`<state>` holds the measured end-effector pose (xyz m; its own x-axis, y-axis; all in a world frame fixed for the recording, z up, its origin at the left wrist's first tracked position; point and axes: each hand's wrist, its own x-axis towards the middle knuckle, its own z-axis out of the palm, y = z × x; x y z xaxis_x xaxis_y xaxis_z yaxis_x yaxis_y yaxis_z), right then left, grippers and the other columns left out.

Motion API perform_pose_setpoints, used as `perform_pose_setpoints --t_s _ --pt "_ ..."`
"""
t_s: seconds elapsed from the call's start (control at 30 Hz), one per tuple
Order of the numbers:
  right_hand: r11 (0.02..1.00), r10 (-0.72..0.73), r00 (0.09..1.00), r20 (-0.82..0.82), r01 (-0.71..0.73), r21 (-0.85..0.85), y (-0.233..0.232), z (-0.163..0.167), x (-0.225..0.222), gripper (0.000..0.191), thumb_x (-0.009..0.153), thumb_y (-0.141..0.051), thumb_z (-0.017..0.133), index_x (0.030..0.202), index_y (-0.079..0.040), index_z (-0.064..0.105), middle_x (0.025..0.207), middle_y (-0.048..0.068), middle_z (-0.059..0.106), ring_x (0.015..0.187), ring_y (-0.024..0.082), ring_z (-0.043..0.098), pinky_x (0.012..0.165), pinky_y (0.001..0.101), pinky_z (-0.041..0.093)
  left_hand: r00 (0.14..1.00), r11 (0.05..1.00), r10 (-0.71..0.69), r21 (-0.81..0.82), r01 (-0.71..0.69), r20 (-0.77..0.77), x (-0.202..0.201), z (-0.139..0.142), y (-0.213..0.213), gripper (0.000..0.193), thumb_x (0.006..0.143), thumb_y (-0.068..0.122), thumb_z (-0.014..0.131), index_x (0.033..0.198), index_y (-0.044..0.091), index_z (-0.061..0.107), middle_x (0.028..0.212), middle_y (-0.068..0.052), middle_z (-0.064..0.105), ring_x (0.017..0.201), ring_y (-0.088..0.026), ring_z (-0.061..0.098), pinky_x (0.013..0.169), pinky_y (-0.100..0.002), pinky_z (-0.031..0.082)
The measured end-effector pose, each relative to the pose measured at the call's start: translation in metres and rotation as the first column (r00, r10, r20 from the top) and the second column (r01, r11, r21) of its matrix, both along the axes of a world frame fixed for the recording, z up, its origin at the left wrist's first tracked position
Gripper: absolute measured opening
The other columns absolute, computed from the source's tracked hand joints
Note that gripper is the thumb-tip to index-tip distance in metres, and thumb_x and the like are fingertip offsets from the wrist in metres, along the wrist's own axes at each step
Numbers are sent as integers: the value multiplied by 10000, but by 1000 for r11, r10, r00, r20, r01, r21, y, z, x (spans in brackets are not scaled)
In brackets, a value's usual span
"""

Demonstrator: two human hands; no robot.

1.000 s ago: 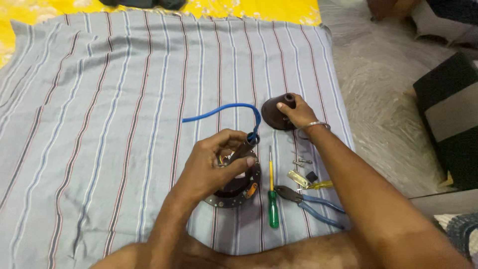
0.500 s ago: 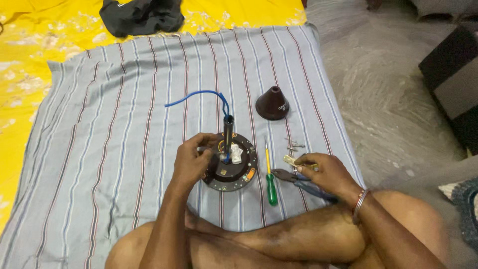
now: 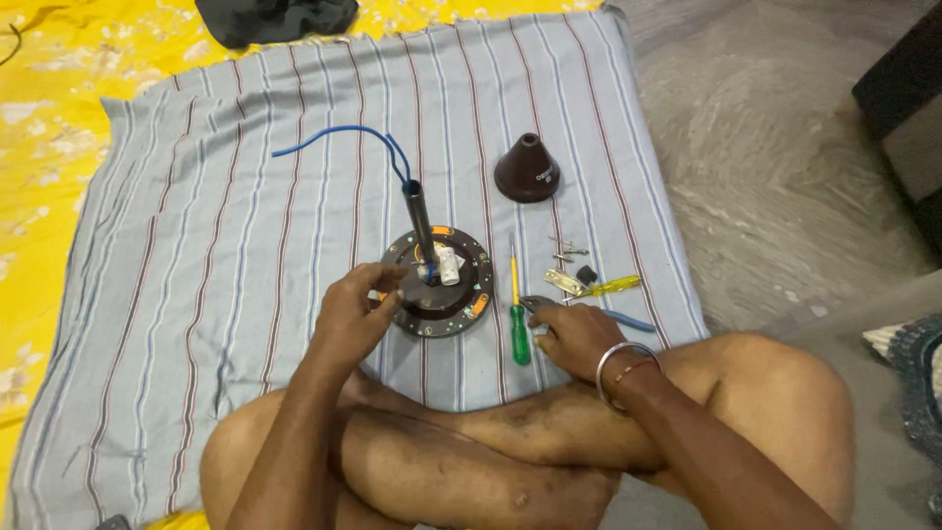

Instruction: The person sits on a bed servicing a ceiling fan motor assembly. They use pliers and a screwdriver to loosen parts, remove the conical cover, thread the blue wire through the downrod, and work on the wiring and mounting hardware at the fan base.

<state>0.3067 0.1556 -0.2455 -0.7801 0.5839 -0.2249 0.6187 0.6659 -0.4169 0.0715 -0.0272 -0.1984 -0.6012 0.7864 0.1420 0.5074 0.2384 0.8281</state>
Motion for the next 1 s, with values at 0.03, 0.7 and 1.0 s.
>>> perform_pose_setpoints --t_s 0.03,0.7,1.0 --pt "999 34 998 -45 -35 -25 -3 -2 0 343 838 -231 716 1180 -220 724 1000 143 743 940 348 706 861 459 551 999 1000 1 -1 -1 -50 0 -1 -4 319 836 30 666 1150 52 719 1097 -133 740 945 -225 743 755 -357 632" --pt "981 194 969 -156 -195 8 4 -28 -21 309 796 -268 773 1078 -143 754 1066 151 720 986 363 679 845 466 543 977 988 125 109 -107 -172 -7 -45 42 257 869 70 739 1121 17 734 1008 -151 755 841 -247 758 728 -359 592" --pt "817 -510 848 -147 530 228 52 -4 -10 224 852 -273 765 1048 -168 790 1084 122 744 1033 361 685 891 487 553 976 981 193 -5 -195 -96 -11 -53 45 198 851 110 747 1034 33 757 788 -129 751 662 -228 746 632 -357 575"
